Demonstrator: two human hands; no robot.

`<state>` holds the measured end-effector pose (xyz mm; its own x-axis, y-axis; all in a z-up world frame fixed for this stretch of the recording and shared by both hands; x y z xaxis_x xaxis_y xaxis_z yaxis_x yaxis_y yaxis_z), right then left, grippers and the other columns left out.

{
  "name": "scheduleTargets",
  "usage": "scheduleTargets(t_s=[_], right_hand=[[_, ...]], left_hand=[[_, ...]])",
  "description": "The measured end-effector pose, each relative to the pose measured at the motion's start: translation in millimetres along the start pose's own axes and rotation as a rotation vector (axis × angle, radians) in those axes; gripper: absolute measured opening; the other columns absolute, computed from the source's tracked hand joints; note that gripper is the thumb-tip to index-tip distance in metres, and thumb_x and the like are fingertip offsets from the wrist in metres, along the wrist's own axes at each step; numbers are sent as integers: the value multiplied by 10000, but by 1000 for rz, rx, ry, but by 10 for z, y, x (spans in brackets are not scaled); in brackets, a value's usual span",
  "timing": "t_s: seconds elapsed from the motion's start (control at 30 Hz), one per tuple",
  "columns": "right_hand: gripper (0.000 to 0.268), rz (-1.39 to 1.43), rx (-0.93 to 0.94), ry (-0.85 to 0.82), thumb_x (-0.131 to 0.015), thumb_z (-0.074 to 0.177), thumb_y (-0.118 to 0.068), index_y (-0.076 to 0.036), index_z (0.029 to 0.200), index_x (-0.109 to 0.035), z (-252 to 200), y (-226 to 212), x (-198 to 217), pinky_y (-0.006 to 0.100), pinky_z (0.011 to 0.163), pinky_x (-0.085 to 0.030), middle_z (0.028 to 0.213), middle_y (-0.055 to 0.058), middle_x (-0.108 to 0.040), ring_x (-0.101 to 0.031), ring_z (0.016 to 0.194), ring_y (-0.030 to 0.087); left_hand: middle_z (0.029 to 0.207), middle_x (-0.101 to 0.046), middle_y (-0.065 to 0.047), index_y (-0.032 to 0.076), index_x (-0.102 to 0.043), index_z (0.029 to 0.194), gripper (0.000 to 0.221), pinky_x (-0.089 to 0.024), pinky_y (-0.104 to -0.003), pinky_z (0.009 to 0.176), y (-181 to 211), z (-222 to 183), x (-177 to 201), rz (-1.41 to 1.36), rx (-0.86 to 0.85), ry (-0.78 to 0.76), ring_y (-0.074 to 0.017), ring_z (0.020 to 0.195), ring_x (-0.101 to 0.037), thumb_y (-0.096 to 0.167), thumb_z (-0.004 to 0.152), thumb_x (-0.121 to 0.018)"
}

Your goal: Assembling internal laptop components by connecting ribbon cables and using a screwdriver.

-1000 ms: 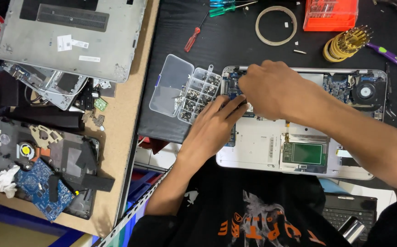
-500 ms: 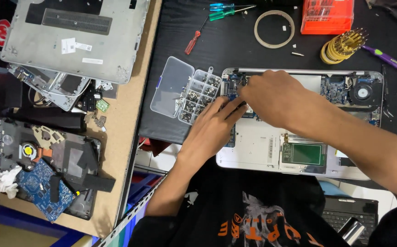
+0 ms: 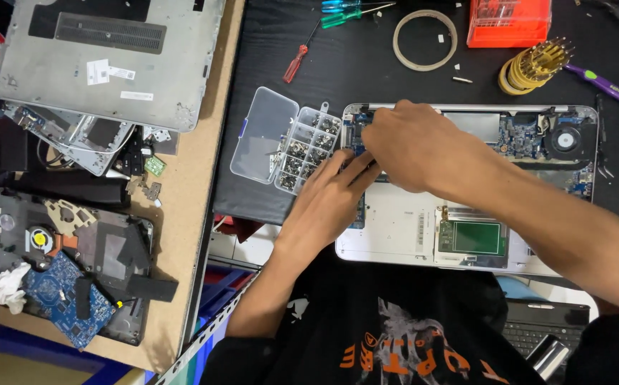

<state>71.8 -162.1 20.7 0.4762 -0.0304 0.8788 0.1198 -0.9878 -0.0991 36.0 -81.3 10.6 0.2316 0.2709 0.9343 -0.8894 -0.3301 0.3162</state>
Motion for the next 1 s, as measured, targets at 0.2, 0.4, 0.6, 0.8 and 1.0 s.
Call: scheduleTargets(t_s=[0.2,0.4,0.6,0.8,1.0], right_hand=[[159,44,-34,-33,-828,771,9,55,921,-804,-35,4,47,484,665,-667,884,272,-765,-772,838,439],[166,38,-44,12,-819,780,7,61,936,-800,-76,1,138,486,639,-666,885,291,-761,-774,809,444],[158,-41,-54,40,-803,809,-60,-19,961,-817,-151,82,103,508,663,-655,851,249,-773,-785,797,417],[291,67,-213,-138,-376,1067,-218,-202,1016,-662,-643,248,296,480,734,-509,868,78,-765,-700,763,347],[288,301,-113,305,-673,969,-332,-215,1224,-738,-989,1016,107,392,586,-482,765,53,-800,-701,513,263]], left_hand=[[1257,-705,-101,105,-718,1248,566,-519,-321,803,13,-6,15,-32,13,-3,-275,1211,-531,-166,765,-598],[1278,-694,-127,79,-719,1240,566,-524,-335,786,53,-24,62,-16,-8,39,-305,1195,-549,-182,749,-615],[1287,-690,-117,64,-715,1247,560,-524,-345,797,45,-39,60,-45,-20,69,-300,1184,-551,-169,744,-635],[1440,-555,-60,29,-618,1303,664,-552,-470,889,31,-48,-19,15,-35,87,-297,1130,-514,-189,676,-597],[1390,-574,-91,43,-575,1363,728,-518,-438,863,61,32,13,22,-40,75,-290,1091,-498,-234,691,-608]])
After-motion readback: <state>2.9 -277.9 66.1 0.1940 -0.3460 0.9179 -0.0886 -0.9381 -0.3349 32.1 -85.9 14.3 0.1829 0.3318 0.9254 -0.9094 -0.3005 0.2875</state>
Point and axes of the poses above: each hand's wrist, its own z-axis towards the middle knuckle, its own x-axis out of the back of the hand, y = z × x, the point moved 9 cm from there along z, towards the middle knuckle
